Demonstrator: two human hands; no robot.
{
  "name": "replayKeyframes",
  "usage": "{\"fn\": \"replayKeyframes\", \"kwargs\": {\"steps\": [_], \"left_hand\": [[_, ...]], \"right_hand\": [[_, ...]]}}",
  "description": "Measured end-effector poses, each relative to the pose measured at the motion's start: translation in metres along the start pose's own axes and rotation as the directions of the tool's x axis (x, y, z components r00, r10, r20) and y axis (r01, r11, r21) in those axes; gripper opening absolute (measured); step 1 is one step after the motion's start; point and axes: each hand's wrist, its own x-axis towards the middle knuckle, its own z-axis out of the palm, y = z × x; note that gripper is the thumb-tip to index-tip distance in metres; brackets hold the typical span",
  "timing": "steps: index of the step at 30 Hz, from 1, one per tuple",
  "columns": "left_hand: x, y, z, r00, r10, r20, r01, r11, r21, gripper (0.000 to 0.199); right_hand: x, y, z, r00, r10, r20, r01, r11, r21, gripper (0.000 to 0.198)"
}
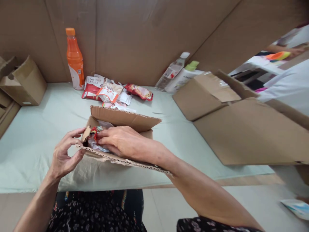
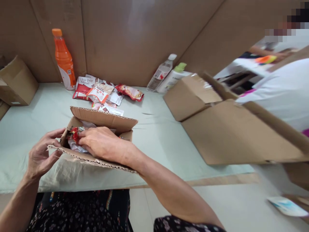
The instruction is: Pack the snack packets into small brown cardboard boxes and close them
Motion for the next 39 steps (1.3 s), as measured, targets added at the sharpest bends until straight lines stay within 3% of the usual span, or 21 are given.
{"fn": "replayKeyframes", "kwargs": {"steps": [4, 9, 16, 23, 29, 33, 36, 39], "left_hand": [[0.0, -0.002, 0.002, 1.0, -0.001, -0.013, 0.001, 0.999, -0.036, 0.005], [-0.002, -0.003, 0.004, 0.999, -0.045, -0.022, 0.043, 0.997, -0.071, 0.001], [-0.006, 0.002, 0.005, 0.997, -0.06, -0.053, 0.057, 0.997, -0.061, 0.007], [-0.006, -0.002, 0.008, 0.995, -0.038, -0.09, 0.032, 0.997, -0.07, 0.005], [-0.009, -0.001, 0.013, 0.987, -0.016, -0.159, 0.016, 1.0, 0.002, 0.005], [-0.009, -0.001, 0.015, 0.984, -0.002, -0.176, -0.001, 1.0, -0.016, 0.006], [-0.009, -0.002, 0.013, 0.981, -0.003, -0.193, -0.006, 0.999, -0.043, 0.008], [-0.008, -0.002, 0.011, 0.982, 0.029, -0.185, -0.037, 0.998, -0.044, 0.012]], "right_hand": [[0.01, -0.001, 0.003, 0.987, -0.025, 0.159, 0.035, 0.998, -0.057, 0.022], [0.007, 0.003, 0.0, 0.987, -0.026, 0.16, 0.027, 1.0, -0.002, 0.024], [-0.001, -0.001, -0.008, 0.999, -0.01, 0.036, 0.011, 1.0, -0.028, 0.021], [0.011, -0.009, -0.016, 0.977, 0.088, 0.195, -0.082, 0.996, -0.038, 0.027], [0.019, -0.013, -0.026, 0.946, 0.026, 0.323, 0.006, 0.995, -0.098, 0.026], [0.032, -0.019, -0.027, 0.897, 0.069, 0.437, -0.008, 0.99, -0.139, 0.023], [0.04, -0.024, -0.024, 0.881, 0.1, 0.462, -0.031, 0.987, -0.155, 0.021], [0.043, -0.022, -0.018, 0.896, 0.097, 0.433, -0.031, 0.987, -0.156, 0.021]]}}
